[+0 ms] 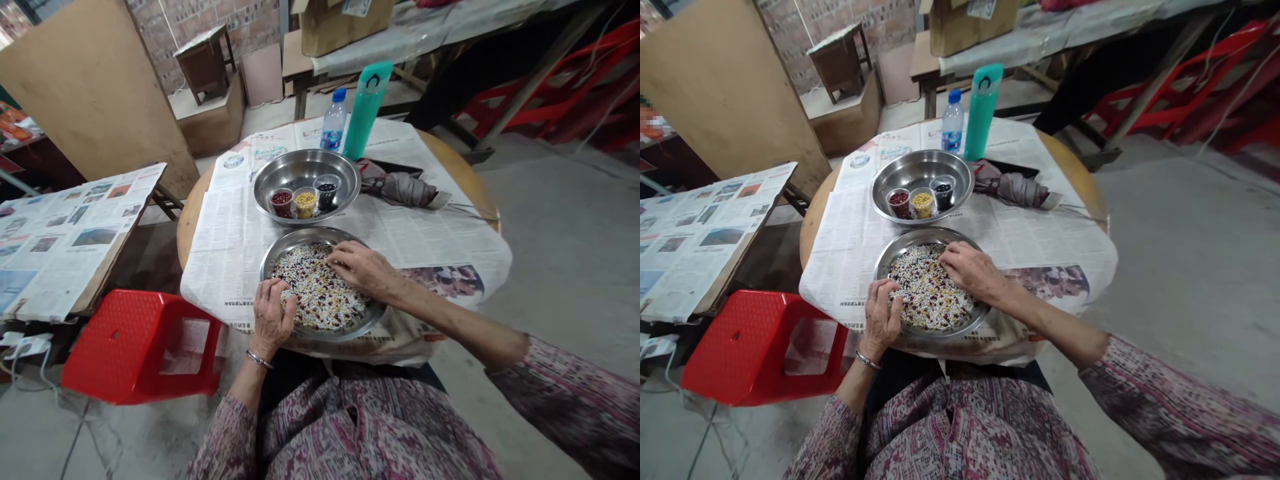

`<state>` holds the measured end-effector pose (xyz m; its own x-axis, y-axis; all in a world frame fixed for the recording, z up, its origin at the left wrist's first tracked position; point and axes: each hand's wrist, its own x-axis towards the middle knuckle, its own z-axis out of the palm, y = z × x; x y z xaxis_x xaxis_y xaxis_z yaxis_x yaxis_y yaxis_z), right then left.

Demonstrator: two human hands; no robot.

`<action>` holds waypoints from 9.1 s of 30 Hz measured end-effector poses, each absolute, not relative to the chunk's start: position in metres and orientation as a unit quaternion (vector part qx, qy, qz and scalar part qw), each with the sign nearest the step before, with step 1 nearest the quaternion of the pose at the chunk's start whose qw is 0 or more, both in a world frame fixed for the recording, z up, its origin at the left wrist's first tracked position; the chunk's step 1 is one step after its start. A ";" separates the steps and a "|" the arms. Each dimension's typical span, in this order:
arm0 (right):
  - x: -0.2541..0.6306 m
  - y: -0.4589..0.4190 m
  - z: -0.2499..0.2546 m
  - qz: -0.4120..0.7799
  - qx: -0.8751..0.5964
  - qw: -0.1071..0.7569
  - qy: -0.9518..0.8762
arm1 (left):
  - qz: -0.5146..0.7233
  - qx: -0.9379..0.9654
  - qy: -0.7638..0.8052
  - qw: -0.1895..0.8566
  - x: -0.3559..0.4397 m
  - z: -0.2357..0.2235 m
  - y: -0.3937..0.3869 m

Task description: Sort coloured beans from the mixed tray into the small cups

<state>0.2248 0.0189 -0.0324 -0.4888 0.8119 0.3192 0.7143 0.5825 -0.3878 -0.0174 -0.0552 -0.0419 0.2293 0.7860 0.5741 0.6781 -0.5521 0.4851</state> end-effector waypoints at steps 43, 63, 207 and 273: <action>0.183 -0.005 -0.031 0.238 -0.294 0.199 -0.904 | 0.333 0.811 0.477 0.052 -0.016 -0.035 -0.056; 0.140 0.150 0.056 0.048 -0.576 0.229 -0.783 | 0.314 0.814 0.487 0.053 -0.016 -0.038 -0.056; 0.171 0.174 0.039 0.060 -0.618 0.102 -0.777 | 0.284 0.823 0.489 0.047 -0.017 -0.037 -0.055; 0.211 -0.029 -0.032 0.209 -0.337 0.182 -0.900 | 0.119 0.839 0.524 0.089 -0.001 -0.009 -0.049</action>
<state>0.2106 -0.0287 -0.0324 -0.7066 0.6825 0.1867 0.5309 0.6858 -0.4979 -0.0005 -0.0491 -0.0085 0.4233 0.8998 0.1054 0.8574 -0.4355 0.2744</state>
